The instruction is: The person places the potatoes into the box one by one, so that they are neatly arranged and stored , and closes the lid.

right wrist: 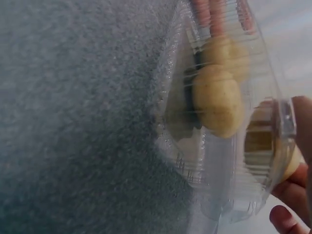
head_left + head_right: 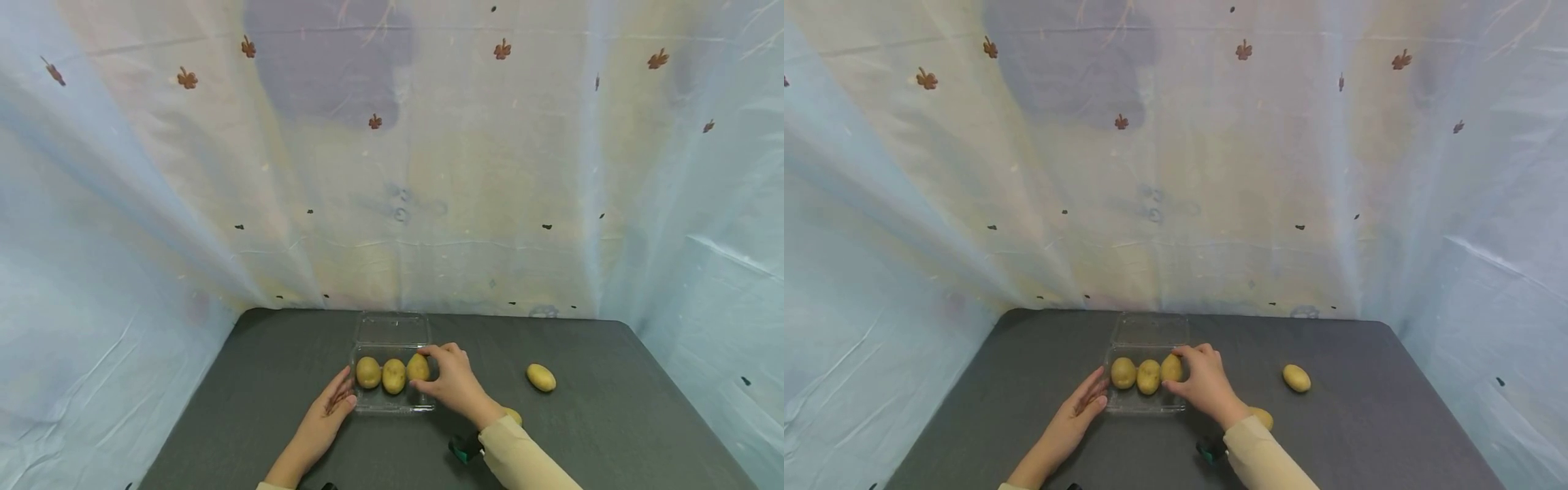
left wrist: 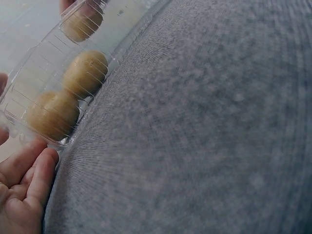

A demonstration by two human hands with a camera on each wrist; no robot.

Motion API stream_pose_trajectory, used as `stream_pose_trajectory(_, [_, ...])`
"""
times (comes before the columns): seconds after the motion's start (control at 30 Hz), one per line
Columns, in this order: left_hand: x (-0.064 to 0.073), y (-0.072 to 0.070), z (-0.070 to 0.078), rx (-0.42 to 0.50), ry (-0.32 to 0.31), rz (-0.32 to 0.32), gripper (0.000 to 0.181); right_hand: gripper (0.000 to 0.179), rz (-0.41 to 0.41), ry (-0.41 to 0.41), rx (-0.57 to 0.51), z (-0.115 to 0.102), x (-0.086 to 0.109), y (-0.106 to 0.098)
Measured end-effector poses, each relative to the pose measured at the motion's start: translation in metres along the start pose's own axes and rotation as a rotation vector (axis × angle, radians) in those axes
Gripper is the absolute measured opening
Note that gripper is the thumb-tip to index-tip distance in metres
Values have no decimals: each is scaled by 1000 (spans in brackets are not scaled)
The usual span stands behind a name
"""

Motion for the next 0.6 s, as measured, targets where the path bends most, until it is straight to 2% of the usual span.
stream_pose_trajectory(0.6, [-1, 0, 0, 8, 1, -10, 61, 57, -101, 32, 110, -3, -12, 7])
Point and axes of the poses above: each hand's wrist, its own x-axis away from the middle knuckle, its own y-axis out of the palm, z = x × y, the point moved 6 cm from there along -x, towards the middle knuckle, and after that the axes turned 4 degrees about x, right-handed, at the moved point
